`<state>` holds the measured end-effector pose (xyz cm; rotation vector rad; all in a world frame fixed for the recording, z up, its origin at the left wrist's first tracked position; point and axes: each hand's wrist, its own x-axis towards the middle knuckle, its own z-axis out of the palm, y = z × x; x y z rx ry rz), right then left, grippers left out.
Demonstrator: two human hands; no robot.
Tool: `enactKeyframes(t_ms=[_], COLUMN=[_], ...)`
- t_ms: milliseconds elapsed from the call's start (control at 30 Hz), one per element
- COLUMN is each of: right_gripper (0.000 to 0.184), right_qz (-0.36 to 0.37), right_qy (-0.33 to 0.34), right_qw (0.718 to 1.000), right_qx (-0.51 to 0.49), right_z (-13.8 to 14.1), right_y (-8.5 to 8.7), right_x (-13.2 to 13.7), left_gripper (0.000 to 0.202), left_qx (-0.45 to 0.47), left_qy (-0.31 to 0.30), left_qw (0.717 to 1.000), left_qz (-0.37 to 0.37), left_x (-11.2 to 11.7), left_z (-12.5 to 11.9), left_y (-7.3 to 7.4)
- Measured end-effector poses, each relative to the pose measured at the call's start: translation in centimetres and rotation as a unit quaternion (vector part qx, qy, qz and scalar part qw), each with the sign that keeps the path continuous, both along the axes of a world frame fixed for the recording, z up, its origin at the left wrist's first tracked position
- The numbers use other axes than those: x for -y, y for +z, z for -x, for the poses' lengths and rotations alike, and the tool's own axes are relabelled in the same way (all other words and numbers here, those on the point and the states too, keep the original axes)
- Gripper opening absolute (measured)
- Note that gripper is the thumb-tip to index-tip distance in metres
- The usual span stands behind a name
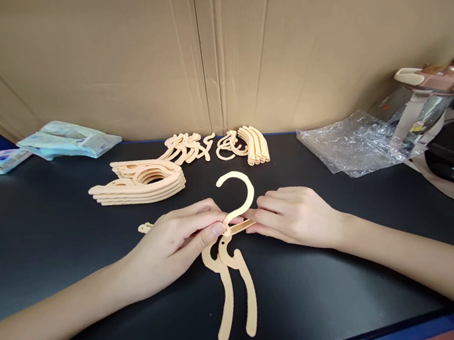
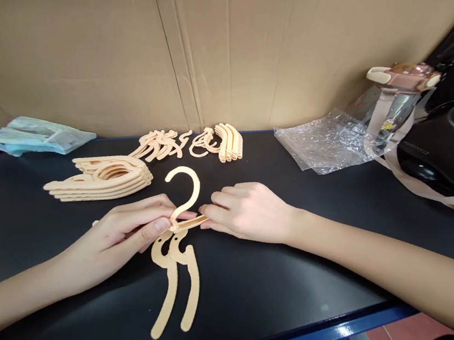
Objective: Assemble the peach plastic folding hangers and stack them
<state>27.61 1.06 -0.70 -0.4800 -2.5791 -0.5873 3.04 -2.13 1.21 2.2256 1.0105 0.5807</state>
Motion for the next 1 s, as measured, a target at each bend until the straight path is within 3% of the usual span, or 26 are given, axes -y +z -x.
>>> enactKeyframes(t_ms=[267, 567, 1000], right_gripper=[0.037, 0.032, 0.026], right_qz=[-0.010, -0.086, -0.123], right_qy=[-0.023, -0.016, -0.002], right_qw=[1.000, 0.996, 0.992], right_qx=[-0.009, -0.020, -0.028], right_z=[-0.1, 0.0, -0.1], right_y=[-0.1, 0.0, 0.0], right_x=[-0.1, 0.2, 0.5], left_gripper=[0.031, 0.022, 0.018], left_qx=[0.014, 0.043, 0.033], left_qy=[0.003, -0.014, -0.001], left_qw=[1.000, 0.999, 0.997], left_qz=[0.017, -0.016, -0.073], left_x=[0.1, -0.3, -0.2], left_z=[0.0, 0.1, 0.0], left_y=[0.0, -0.7, -1.0])
